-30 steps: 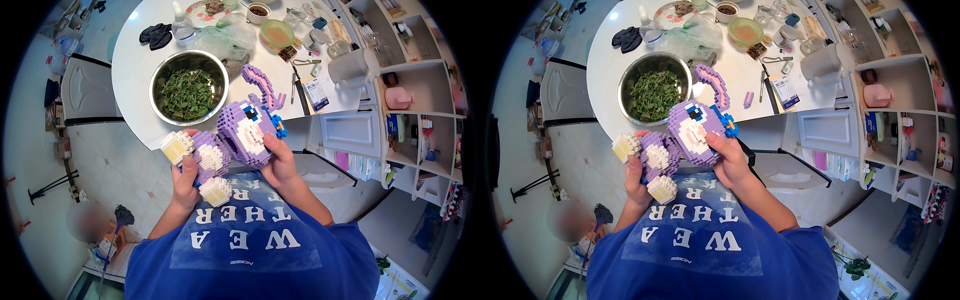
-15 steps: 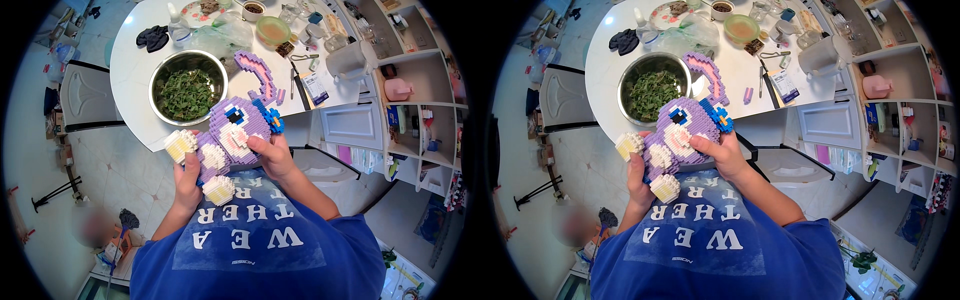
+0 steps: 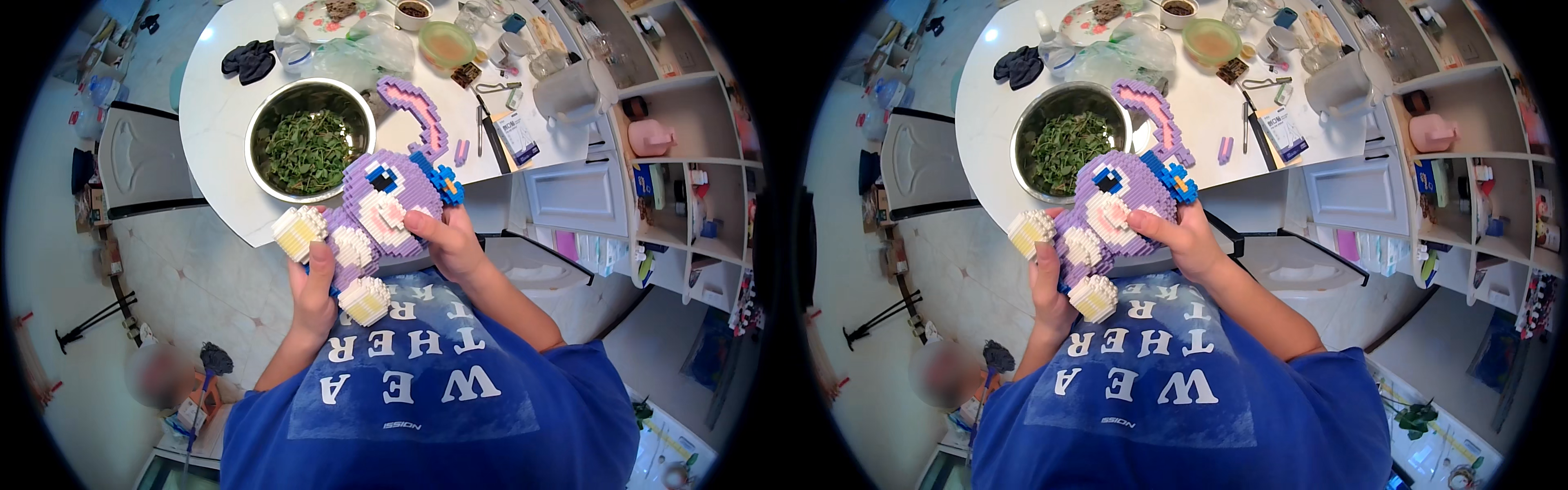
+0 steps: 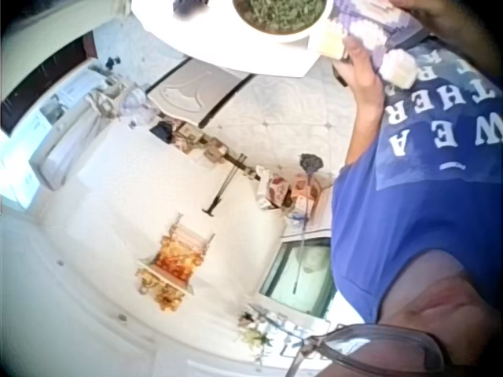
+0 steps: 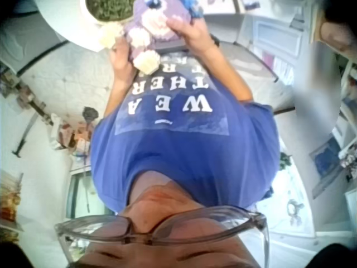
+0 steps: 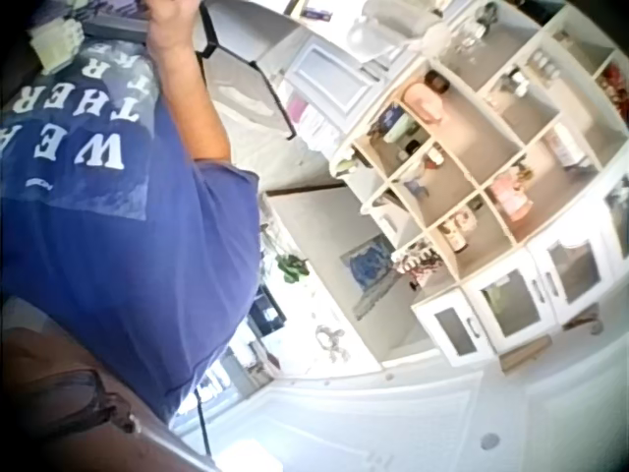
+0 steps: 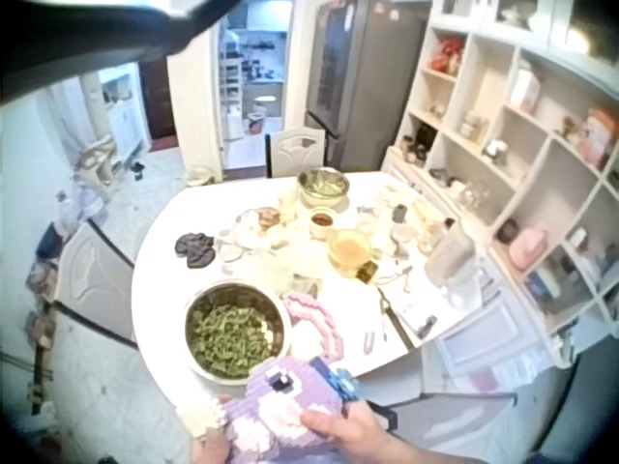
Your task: The person assembles a purple rabbit-shaped toy made of interlocking blocks by hand. They pick up a detached ear component and attach it to the top of the rabbit's head before rotating the finished toy.
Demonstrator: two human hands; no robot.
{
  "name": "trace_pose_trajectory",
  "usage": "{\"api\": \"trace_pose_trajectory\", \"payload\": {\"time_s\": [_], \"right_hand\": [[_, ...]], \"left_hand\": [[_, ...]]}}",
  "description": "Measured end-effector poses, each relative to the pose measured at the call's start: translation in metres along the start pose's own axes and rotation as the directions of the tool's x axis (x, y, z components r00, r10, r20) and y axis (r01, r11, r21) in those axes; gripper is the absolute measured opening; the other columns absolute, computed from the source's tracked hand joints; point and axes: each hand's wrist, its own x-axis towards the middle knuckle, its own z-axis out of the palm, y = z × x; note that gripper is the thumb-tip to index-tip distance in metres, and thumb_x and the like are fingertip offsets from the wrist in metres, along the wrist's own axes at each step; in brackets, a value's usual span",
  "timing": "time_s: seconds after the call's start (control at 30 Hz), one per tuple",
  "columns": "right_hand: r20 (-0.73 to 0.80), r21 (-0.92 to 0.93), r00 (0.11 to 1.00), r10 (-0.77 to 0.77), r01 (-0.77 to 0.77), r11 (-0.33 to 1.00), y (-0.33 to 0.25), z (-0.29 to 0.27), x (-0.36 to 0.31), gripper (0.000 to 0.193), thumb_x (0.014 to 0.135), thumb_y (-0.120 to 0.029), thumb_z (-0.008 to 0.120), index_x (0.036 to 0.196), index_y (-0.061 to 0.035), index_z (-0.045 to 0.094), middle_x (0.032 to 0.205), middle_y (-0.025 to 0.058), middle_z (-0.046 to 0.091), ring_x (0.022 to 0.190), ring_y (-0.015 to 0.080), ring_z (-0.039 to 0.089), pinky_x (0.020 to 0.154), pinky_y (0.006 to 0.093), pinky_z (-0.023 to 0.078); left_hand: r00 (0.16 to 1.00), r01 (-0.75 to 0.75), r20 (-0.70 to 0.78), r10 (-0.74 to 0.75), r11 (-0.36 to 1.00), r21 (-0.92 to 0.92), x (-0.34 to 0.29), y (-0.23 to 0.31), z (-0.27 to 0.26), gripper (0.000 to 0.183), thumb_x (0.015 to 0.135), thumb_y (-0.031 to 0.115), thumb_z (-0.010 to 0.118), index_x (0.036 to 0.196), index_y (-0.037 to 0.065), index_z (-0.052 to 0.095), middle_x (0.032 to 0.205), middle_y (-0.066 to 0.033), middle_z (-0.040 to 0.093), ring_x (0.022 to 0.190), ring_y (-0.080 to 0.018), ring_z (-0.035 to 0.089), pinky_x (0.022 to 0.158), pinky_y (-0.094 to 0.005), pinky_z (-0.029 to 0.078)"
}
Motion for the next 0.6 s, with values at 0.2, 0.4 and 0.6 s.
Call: {"api": "trace_pose_trajectory", "payload": {"time_s": [0.2,0.4,0.6], "right_hand": [[-0.007,0.042,1.000,-0.021,0.021,0.999,0.001,0.002,0.007,0.049,0.080,-0.011,0.074,0.124,-0.0011,0.053,0.113,0.0074,0.063,0.102,0.0154,0.060,0.092,0.0312,0.047],[0.071,-0.037,0.997,-0.037,0.039,0.999,-0.001,0.003,0.015,0.062,0.079,-0.012,0.073,0.133,-0.0019,0.045,0.120,0.0083,0.059,0.109,0.0166,0.057,0.097,0.0324,0.045],[0.022,0.023,0.995,-0.094,0.093,0.995,-0.003,0.006,0.016,0.052,0.079,-0.010,0.075,0.125,-0.0017,0.052,0.113,0.0073,0.063,0.102,0.0154,0.060,0.093,0.0317,0.047]], "left_hand": [[0.999,-0.034,-0.031,0.034,0.999,0.017,0.004,-0.010,0.001,0.057,0.102,0.047,0.034,0.133,0.000,0.037,0.127,-0.0181,0.052,0.114,-0.0238,0.055,0.099,-0.0386,0.043],[1.000,-0.003,0.003,0.004,0.993,-0.119,0.005,-0.010,-0.004,0.057,0.102,0.049,0.027,0.132,0.002,0.038,0.130,-0.0159,0.050,0.118,-0.0246,0.052,0.102,-0.0403,0.039],[1.000,-0.019,0.011,0.020,0.995,-0.095,0.006,-0.013,-0.005,0.059,0.101,0.051,0.030,0.134,0.002,0.036,0.130,-0.0150,0.050,0.119,-0.0245,0.051,0.103,-0.0403,0.038]]}}
